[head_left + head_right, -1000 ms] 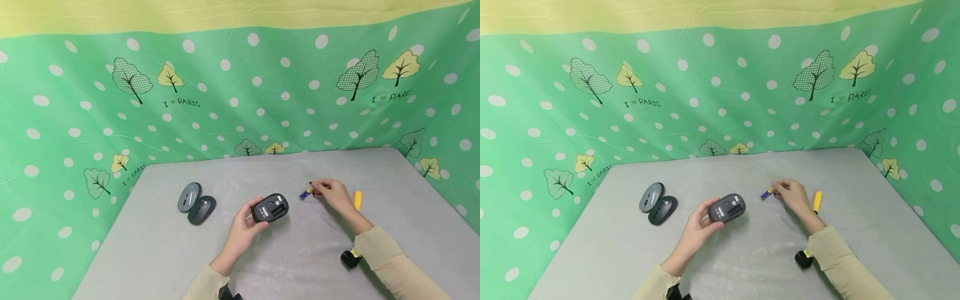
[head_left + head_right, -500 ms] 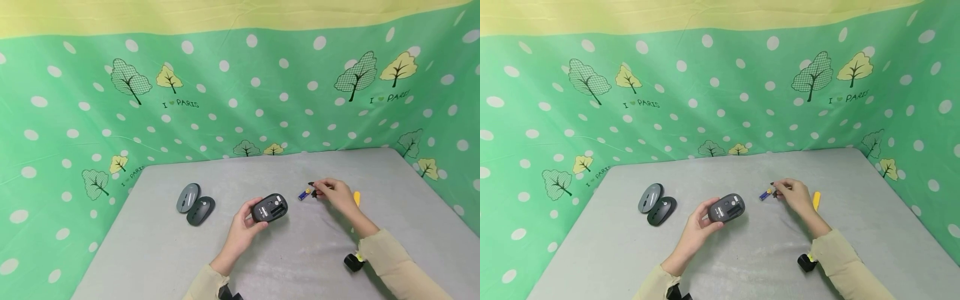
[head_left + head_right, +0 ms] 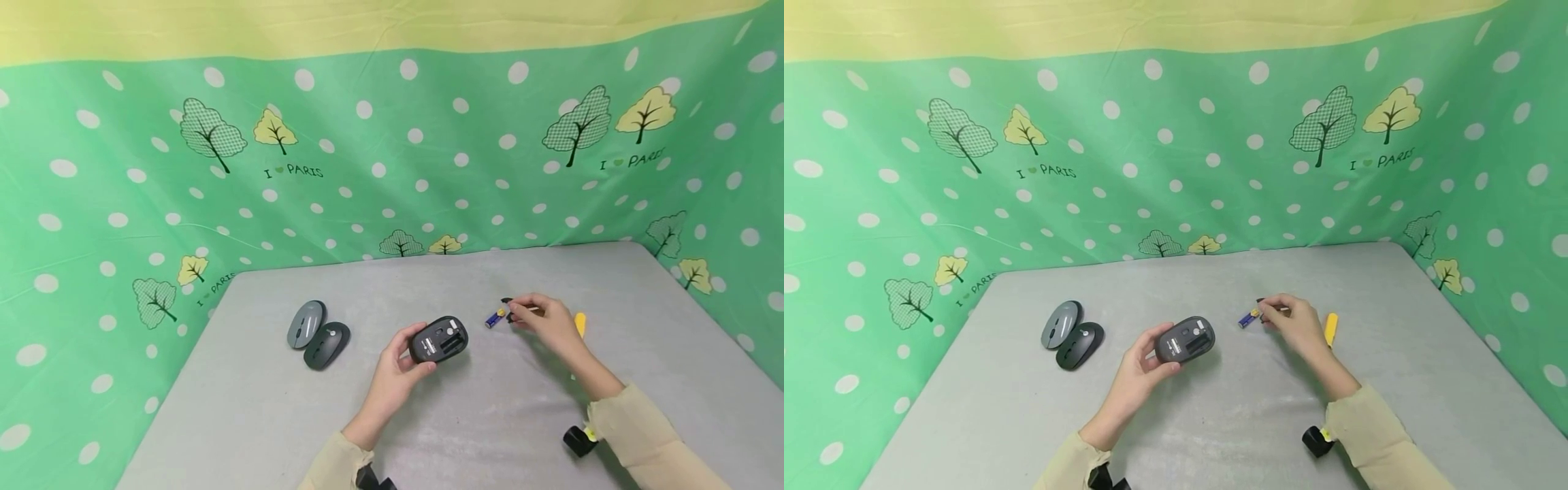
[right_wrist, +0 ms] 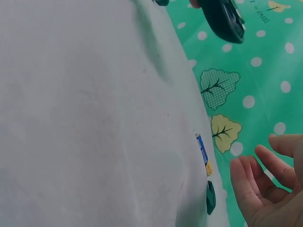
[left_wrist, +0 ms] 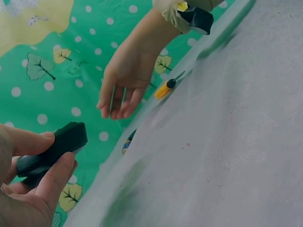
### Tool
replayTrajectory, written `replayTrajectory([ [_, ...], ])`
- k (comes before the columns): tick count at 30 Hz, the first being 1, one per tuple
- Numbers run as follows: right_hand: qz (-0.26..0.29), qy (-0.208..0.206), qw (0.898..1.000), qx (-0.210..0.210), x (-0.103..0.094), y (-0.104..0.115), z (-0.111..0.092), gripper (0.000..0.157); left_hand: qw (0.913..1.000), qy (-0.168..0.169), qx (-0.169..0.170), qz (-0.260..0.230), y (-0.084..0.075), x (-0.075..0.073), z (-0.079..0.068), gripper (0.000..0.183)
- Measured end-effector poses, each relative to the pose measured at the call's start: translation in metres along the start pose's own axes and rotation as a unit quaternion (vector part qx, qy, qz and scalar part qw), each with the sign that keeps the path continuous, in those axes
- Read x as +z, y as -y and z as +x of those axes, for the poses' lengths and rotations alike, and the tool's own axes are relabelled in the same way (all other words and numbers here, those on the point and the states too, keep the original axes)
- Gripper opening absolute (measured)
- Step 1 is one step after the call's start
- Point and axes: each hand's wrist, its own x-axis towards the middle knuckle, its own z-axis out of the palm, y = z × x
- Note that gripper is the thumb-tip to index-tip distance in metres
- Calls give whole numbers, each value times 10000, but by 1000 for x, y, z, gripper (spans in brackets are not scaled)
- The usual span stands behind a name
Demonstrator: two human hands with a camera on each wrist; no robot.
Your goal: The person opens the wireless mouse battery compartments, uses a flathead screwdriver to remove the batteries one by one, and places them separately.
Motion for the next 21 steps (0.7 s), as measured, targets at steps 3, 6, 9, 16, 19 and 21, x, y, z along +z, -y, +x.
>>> replayTrajectory([
  [3,-83,19,9999,-85,1,1,-4,36,10000,-2,-7,1,1,0,0,66],
  [6,-104,59,9999,-105,1,1,-7,35,10000,-3,-18,1,1,-1,1,66],
  [9,-22,110,9999,-123,2,1,-10,35,10000,-1,-32,-23,2,-1,2,66],
  [16,128,194,9995,-229,3,3,-16,34,9999,-23,-35,-94,3,-3,3,67],
  [19,129,229,9994,-243,3,5,-19,36,9999,-21,-52,-121,4,-4,4,67],
  [21,119,260,9993,-252,3,6,-21,37,9999,-15,-47,-104,5,-5,4,66],
])
